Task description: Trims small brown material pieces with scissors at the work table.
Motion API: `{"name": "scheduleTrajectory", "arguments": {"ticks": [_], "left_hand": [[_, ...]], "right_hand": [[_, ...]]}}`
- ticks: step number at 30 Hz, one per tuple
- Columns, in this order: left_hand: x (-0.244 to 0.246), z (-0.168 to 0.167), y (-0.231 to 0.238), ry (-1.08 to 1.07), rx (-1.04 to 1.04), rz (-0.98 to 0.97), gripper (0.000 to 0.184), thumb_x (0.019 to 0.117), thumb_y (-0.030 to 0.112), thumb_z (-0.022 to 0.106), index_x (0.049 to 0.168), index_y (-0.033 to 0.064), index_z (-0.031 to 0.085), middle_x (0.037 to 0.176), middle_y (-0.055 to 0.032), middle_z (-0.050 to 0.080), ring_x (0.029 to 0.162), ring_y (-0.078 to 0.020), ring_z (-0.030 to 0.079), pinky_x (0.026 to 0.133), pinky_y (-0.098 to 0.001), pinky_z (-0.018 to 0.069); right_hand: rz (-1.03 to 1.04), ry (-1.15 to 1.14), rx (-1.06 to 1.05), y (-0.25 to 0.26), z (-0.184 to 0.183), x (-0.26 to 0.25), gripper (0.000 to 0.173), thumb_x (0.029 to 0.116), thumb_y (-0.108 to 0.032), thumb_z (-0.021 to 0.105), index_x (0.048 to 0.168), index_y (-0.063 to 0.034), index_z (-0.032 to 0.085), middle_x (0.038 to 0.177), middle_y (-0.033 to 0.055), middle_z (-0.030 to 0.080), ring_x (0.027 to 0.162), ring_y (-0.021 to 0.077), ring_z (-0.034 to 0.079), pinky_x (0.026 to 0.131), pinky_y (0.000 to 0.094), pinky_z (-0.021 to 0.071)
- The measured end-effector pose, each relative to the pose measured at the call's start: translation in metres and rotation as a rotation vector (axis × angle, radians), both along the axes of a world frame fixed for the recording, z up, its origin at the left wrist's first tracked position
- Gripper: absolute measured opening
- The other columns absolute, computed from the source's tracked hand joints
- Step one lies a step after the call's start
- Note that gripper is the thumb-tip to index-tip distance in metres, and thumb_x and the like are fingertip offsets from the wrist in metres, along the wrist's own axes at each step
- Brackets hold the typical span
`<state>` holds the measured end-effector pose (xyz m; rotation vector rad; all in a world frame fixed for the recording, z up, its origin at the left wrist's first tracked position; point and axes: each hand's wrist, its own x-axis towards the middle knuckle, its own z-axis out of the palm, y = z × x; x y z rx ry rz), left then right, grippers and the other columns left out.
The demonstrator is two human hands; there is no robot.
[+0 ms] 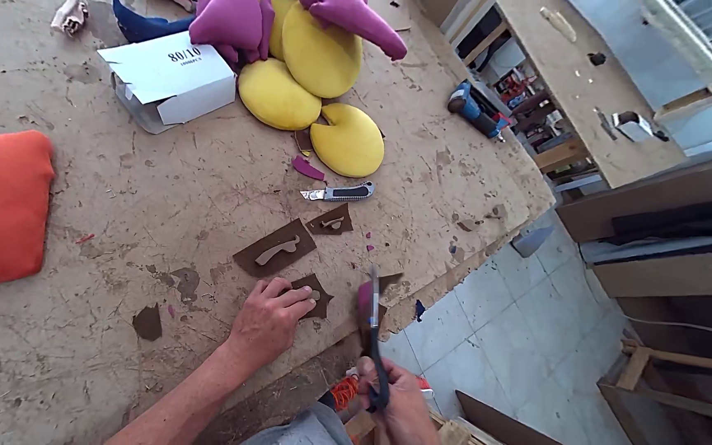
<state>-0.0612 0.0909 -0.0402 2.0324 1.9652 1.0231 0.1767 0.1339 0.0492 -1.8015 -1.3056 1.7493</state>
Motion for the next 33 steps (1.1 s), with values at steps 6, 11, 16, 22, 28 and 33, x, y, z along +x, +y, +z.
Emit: {"name": "scheduleTrajectory", "arguments": {"ticks": [6,11,16,22,28,33], "left_hand": [[-0.005,0.007,-0.009,-0.318,0.102,0.178,0.022,0.1007,0.016,0.054,0.108,0.0102,0.074,0.126,-0.002,0.07,0.117,-0.0137,0.066,0.1,-0.0336,0.057],[0.018,0.017,-0.025,-0.13,-0.037,0.51,0.027,0.1002,0.023,0.053,0.11,0.0165,0.077,0.115,0.0009,0.073,0.112,-0.0151,0.067,0.094,-0.0362,0.0572],[0.046,0.034,-0.007,-0.091,-0.194,0.675,0.029,0.1012,0.029,0.053,0.111,0.0192,0.078,0.113,0.0011,0.073,0.111,-0.0182,0.067,0.091,-0.0395,0.0572],[0.056,0.049,0.022,-0.035,-0.41,0.772,0.028,0.1023,0.029,0.056,0.121,0.0223,0.075,0.112,-0.0008,0.072,0.107,-0.0213,0.067,0.089,-0.0419,0.0565],[0.047,0.06,0.037,0.054,-0.683,0.649,0.027,0.1034,0.026,0.054,0.121,0.0222,0.073,0.119,-0.0041,0.068,0.113,-0.0248,0.063,0.095,-0.0446,0.0508],[0.05,0.078,0.05,-0.006,-0.79,0.561,0.022,0.1012,0.014,0.052,0.114,0.009,0.07,0.123,-0.0076,0.066,0.121,-0.026,0.059,0.102,-0.0432,0.0477]], "right_hand": [[0.444,-0.651,0.582,0.139,0.002,0.058,0.044,0.0932,-0.04,0.067,0.119,-0.0044,0.071,0.096,0.0132,0.075,0.083,0.0298,0.073,0.075,0.0585,0.0582],[0.602,-0.835,1.021,0.211,0.0,0.034,0.045,0.0978,-0.021,0.062,0.137,0.0009,0.061,0.138,0.0286,0.059,0.12,0.0509,0.061,0.09,0.0723,0.0486],[0.909,-0.206,1.119,0.136,-0.021,-0.03,0.032,0.0943,-0.028,0.066,0.119,-0.0102,0.075,0.107,0.0082,0.074,0.093,0.0211,0.073,0.076,0.0426,0.0628],[0.949,-0.053,1.178,0.11,-0.067,-0.061,0.029,0.0907,-0.033,0.067,0.114,-0.0178,0.078,0.1,0.0014,0.073,0.087,0.0167,0.071,0.07,0.0363,0.0611],[1.004,-0.079,1.271,0.111,-0.077,-0.068,0.026,0.0949,-0.035,0.064,0.111,-0.0233,0.08,0.096,0.0043,0.072,0.085,0.0227,0.071,0.065,0.0392,0.0592],[0.966,-0.071,1.287,0.109,-0.08,-0.066,0.024,0.0954,-0.033,0.063,0.109,-0.0238,0.081,0.096,0.0045,0.072,0.087,0.0229,0.071,0.068,0.0392,0.0592]]}}
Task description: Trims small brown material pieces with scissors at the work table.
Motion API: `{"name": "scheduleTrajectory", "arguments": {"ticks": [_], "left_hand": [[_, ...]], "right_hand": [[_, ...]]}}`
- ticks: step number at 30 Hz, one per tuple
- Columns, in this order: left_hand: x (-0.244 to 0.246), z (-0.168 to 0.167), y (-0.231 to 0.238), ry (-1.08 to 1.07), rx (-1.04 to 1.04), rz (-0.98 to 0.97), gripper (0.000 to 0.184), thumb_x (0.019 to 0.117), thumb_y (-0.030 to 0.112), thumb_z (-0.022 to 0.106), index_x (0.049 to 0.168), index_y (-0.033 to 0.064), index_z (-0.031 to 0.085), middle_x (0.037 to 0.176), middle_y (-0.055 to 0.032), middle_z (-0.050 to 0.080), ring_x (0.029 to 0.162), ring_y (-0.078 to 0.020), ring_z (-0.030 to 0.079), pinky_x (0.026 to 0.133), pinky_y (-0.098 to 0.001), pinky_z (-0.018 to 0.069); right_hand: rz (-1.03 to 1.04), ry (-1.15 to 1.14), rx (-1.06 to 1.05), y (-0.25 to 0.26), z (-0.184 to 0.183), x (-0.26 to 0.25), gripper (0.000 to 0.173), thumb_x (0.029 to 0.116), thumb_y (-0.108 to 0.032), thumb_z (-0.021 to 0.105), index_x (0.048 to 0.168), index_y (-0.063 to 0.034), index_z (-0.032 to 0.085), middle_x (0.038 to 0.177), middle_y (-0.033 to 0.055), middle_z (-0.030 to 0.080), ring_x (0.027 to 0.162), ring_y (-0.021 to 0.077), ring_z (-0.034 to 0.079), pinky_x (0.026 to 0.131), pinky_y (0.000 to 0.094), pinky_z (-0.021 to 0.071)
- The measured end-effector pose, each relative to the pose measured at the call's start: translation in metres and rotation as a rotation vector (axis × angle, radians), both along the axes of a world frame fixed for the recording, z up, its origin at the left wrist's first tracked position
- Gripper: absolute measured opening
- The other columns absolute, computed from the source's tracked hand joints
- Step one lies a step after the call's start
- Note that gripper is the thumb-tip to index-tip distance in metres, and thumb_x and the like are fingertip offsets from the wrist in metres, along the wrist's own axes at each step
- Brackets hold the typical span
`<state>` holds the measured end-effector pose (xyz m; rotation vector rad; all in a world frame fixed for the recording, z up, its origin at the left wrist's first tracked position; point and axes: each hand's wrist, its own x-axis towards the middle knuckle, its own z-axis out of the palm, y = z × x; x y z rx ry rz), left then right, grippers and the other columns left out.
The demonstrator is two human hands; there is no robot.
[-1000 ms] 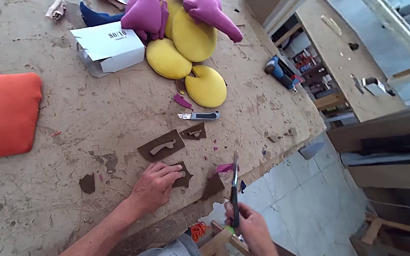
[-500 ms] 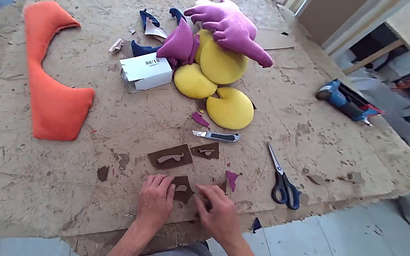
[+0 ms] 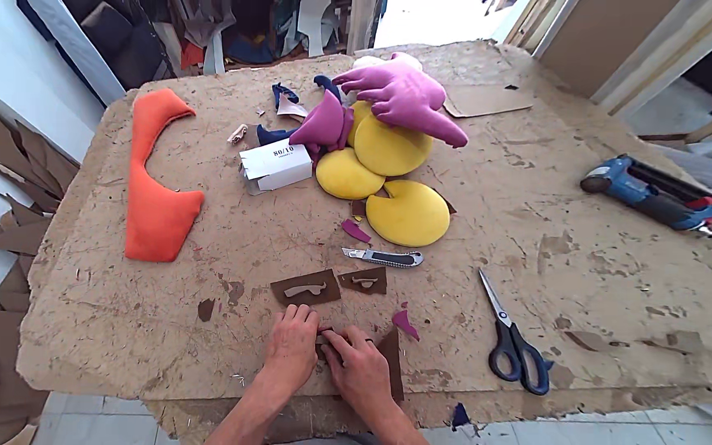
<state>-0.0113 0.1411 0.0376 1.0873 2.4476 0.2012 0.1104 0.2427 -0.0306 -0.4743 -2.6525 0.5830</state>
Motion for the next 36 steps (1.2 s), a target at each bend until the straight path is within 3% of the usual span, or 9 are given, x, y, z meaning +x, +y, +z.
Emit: {"name": "scheduleTrajectory", "arguments": {"ticks": [6,11,16,19,21,23,26,31,36], "left_hand": [[0.004,0.013,-0.003,-0.278,0.156,0.1,0.026,0.0989,0.019,0.049,0.114,0.0058,0.066,0.108,-0.0109,0.068,0.109,-0.0256,0.065,0.098,-0.0438,0.0516],[-0.001,0.011,-0.002,-0.359,0.085,0.143,0.058,0.0909,0.012,0.067,0.146,0.0086,0.05,0.125,-0.0122,0.066,0.121,-0.0286,0.061,0.108,-0.0466,0.0474],[-0.008,0.008,-0.003,-0.441,0.067,0.188,0.034,0.0905,0.016,0.067,0.124,0.0096,0.067,0.116,-0.0105,0.069,0.11,-0.0249,0.066,0.1,-0.0475,0.0522],[-0.021,0.001,-0.011,-0.544,0.144,0.25,0.026,0.0917,0.021,0.068,0.115,0.0119,0.073,0.11,-0.0071,0.071,0.101,-0.0196,0.069,0.093,-0.0446,0.056],[-0.028,0.0,-0.015,-0.607,0.186,0.295,0.023,0.0942,0.023,0.066,0.114,0.0122,0.074,0.107,-0.0057,0.072,0.097,-0.0169,0.07,0.092,-0.0425,0.0567],[-0.034,0.006,-0.017,-0.659,0.211,0.306,0.022,0.0969,0.025,0.065,0.113,0.0135,0.074,0.102,-0.0033,0.074,0.093,-0.0138,0.071,0.089,-0.0402,0.0575],[-0.04,0.02,-0.018,-0.727,0.252,0.242,0.027,0.0968,0.024,0.066,0.121,0.0132,0.071,0.106,-0.0023,0.074,0.096,-0.012,0.071,0.091,-0.0379,0.0584],[-0.038,0.012,0.006,-0.472,0.111,0.087,0.024,0.0971,0.023,0.064,0.117,0.0136,0.072,0.105,-0.0032,0.074,0.101,-0.0178,0.07,0.095,-0.0439,0.0543],[-0.027,-0.005,0.006,-0.154,0.207,0.052,0.022,0.0938,0.023,0.068,0.111,0.0141,0.079,0.121,-0.0103,0.067,0.116,-0.0252,0.063,0.103,-0.0411,0.0511]], "right_hand": [[-0.014,0.126,0.038,-0.001,-0.01,0.005,0.022,0.0962,-0.03,0.063,0.107,-0.0253,0.081,0.094,0.0035,0.071,0.086,0.021,0.069,0.069,0.0361,0.0585],[-0.014,0.143,0.027,-0.002,-0.012,0.003,0.023,0.0967,-0.032,0.063,0.112,-0.0287,0.08,0.097,0.0004,0.072,0.089,0.0184,0.069,0.072,0.034,0.0582],[-0.073,0.112,0.012,0.001,0.002,0.01,0.031,0.0932,-0.033,0.067,0.12,-0.0211,0.077,0.107,0.0044,0.074,0.098,0.0227,0.071,0.078,0.0404,0.0605],[-0.217,0.12,0.102,0.009,0.022,0.033,0.035,0.09,-0.039,0.067,0.119,-0.022,0.077,0.115,0.0084,0.072,0.109,0.0288,0.066,0.092,0.0524,0.0518],[-0.264,0.025,0.115,0.014,0.026,0.053,0.045,0.0855,-0.046,0.068,0.123,-0.0224,0.075,0.127,0.014,0.067,0.117,0.0358,0.062,0.092,0.0572,0.0489],[-0.251,-0.052,0.089,0.017,0.017,0.07,0.046,0.0866,-0.046,0.068,0.125,-0.022,0.075,0.129,0.0168,0.066,0.117,0.0389,0.062,0.09,0.0563,0.0526],[-0.237,-0.017,0.069,0.016,0.001,0.081,0.027,0.095,-0.034,0.062,0.111,-0.0208,0.08,0.111,0.0101,0.071,0.106,0.0313,0.066,0.087,0.0453,0.0553],[-0.274,-0.011,0.052,0.017,0.008,0.076,0.025,0.0899,-0.026,0.065,0.108,-0.0177,0.079,0.104,0.0067,0.073,0.098,0.0276,0.069,0.079,0.0416,0.0582],[-0.335,-0.033,-0.01,0.046,0.029,0.069,0.073,0.0732,-0.04,0.08,0.141,-0.0167,0.063,0.144,0.02,0.056,0.125,0.0417,0.057,0.093,0.0552,0.0538]]}}
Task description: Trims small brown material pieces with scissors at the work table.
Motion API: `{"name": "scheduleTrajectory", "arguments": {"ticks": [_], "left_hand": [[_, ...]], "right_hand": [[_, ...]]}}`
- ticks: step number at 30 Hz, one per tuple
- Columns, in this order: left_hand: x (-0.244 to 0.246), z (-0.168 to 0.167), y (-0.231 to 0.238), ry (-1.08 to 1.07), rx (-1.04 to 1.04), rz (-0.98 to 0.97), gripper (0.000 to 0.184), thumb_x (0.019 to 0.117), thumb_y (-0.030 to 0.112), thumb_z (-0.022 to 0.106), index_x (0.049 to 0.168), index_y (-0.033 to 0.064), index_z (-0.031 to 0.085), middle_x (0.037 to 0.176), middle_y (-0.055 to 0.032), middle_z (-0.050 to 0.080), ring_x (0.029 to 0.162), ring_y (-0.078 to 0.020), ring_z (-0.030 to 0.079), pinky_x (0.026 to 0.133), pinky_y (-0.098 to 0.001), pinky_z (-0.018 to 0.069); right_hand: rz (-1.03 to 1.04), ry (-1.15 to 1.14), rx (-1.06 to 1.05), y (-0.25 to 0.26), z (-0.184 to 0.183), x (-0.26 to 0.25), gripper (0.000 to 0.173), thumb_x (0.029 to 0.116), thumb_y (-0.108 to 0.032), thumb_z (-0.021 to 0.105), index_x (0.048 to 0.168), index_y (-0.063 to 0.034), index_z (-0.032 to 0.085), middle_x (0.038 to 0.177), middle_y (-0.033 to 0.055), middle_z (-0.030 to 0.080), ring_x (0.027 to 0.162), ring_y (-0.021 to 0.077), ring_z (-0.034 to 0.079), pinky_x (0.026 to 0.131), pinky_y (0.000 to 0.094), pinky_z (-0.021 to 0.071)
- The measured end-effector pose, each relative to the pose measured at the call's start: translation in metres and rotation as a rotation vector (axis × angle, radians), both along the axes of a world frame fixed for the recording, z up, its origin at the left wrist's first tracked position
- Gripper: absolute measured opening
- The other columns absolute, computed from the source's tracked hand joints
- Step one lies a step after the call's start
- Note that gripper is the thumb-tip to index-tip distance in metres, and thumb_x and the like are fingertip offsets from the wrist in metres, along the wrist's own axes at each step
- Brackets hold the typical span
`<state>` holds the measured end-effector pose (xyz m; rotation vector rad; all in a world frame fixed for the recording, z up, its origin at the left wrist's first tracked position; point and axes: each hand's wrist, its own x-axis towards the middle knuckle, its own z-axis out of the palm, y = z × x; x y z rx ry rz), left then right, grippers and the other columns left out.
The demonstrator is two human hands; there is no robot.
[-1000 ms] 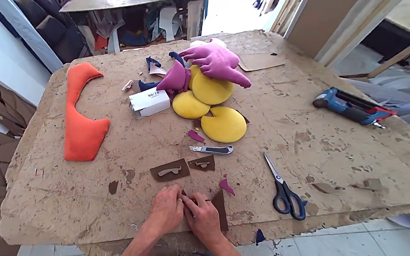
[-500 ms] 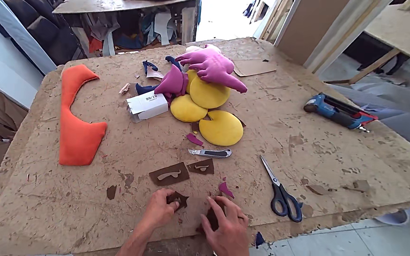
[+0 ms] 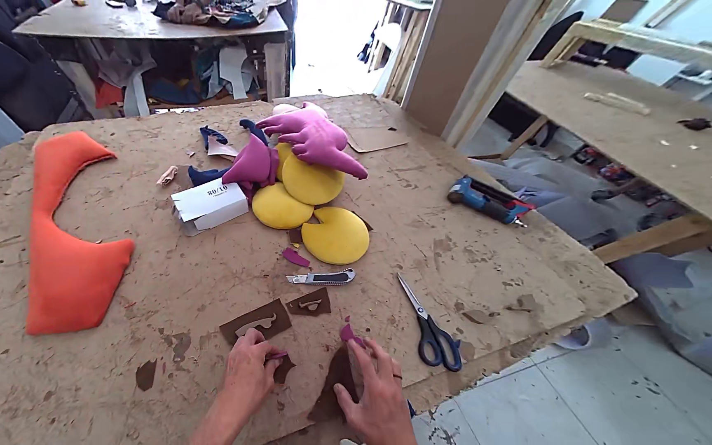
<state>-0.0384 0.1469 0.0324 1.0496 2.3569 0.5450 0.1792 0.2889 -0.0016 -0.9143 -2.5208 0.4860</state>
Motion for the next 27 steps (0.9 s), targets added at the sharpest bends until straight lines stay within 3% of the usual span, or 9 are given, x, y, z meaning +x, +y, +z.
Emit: {"name": "scheduleTrajectory", "arguments": {"ticks": [4,7,10,14,16,18,22,25,27], "left_hand": [[0.017,-0.022,-0.025,0.287,0.3,0.044,0.029,0.0936,0.028,0.066,0.115,0.0097,0.075,0.113,-0.0119,0.071,0.104,-0.0274,0.07,0.089,-0.0424,0.0595],[0.025,-0.017,-0.058,0.362,0.388,0.144,0.026,0.095,0.023,0.061,0.11,0.0092,0.077,0.107,-0.0089,0.074,0.098,-0.0236,0.072,0.084,-0.0399,0.0614],[0.002,-0.018,-0.116,0.436,0.307,0.369,0.027,0.0951,0.017,0.056,0.111,0.0084,0.076,0.101,-0.0067,0.074,0.093,-0.0203,0.072,0.082,-0.0376,0.0614],[-0.042,-0.018,-0.164,0.483,0.09,0.515,0.039,0.097,0.01,0.056,0.135,0.0078,0.065,0.129,-0.0172,0.066,0.116,-0.0348,0.067,0.096,-0.0533,0.0565],[-0.053,-0.032,-0.163,0.529,0.063,0.467,0.039,0.0977,0.012,0.057,0.135,0.0095,0.067,0.133,-0.0226,0.063,0.12,-0.0438,0.062,0.097,-0.0603,0.0526],[-0.058,-0.042,-0.161,0.59,0.107,0.434,0.028,0.0972,0.007,0.057,0.119,0.0067,0.075,0.115,-0.0248,0.068,0.106,-0.0464,0.066,0.086,-0.0619,0.0553],[-0.069,-0.05,-0.176,0.485,0.183,0.403,0.027,0.0946,0.003,0.053,0.107,0.0074,0.077,0.108,-0.0236,0.068,0.094,-0.0443,0.068,0.075,-0.0646,0.0539],[-0.082,-0.024,-0.149,0.416,0.319,0.359,0.027,0.0942,0.006,0.05,0.101,0.0052,0.076,0.11,-0.0241,0.067,0.093,-0.0441,0.067,0.075,-0.0661,0.051],[-0.089,0.003,-0.1,0.398,0.385,0.301,0.024,0.0955,0.003,0.053,0.099,0.0038,0.077,0.11,-0.023,0.068,0.093,-0.042,0.068,0.076,-0.0644,0.0535]], "right_hand": [[0.079,-0.176,-0.131,0.047,-0.003,-0.028,0.079,0.0826,-0.066,0.063,0.15,-0.0254,0.055,0.157,0.0128,0.047,0.146,0.0388,0.04,0.112,0.0623,0.0389],[0.24,-0.23,-0.082,0.051,-0.008,-0.012,0.074,0.0838,-0.074,0.055,0.143,-0.03,0.061,0.156,0.0077,0.05,0.148,0.0335,0.039,0.116,0.0617,0.0349],[0.402,-0.188,-0.1,0.016,-0.012,0.02,0.049,0.096,-0.042,0.063,0.137,-0.0157,0.067,0.152,0.0202,0.052,0.143,0.0451,0.044,0.114,0.0634,0.0376],[0.269,0.058,0.01,-0.025,-0.031,0.03,0.023,0.0933,-0.003,0.062,0.102,-0.0103,0.081,0.111,0.0141,0.075,0.104,0.0331,0.07,0.089,0.0483,0.0569],[0.201,0.121,0.017,-0.018,-0.023,0.021,0.024,0.0892,-0.003,0.061,0.093,-0.0137,0.082,0.101,0.0076,0.076,0.098,0.0245,0.072,0.084,0.0425,0.0604],[0.077,0.19,-0.054,0.002,-0.008,0.02,0.022,0.0912,-0.007,0.059,0.093,-0.0124,0.08,0.098,0.0032,0.076,0.095,0.0153,0.073,0.083,0.0345,0.0614],[-0.351,0.358,-0.256,0.035,0.029,0.06,0.022,0.0916,-0.003,0.06,0.11,-0.0026,0.073,0.102,0.0062,0.075,0.089,0.0085,0.072,0.078,0.0267,0.061],[-0.415,0.305,-0.167,0.037,0.013,0.079,0.025,0.0937,-0.004,0.057,0.111,-0.0048,0.076,0.109,0.0088,0.074,0.1,0.0146,0.071,0.086,0.0328,0.0606],[-0.289,0.128,-0.007,0.019,-0.012,0.081,0.028,0.097,-0.013,0.057,0.113,-0.0073,0.078,0.118,0.0145,0.072,0.113,0.0291,0.068,0.097,0.0482,0.056]]}}
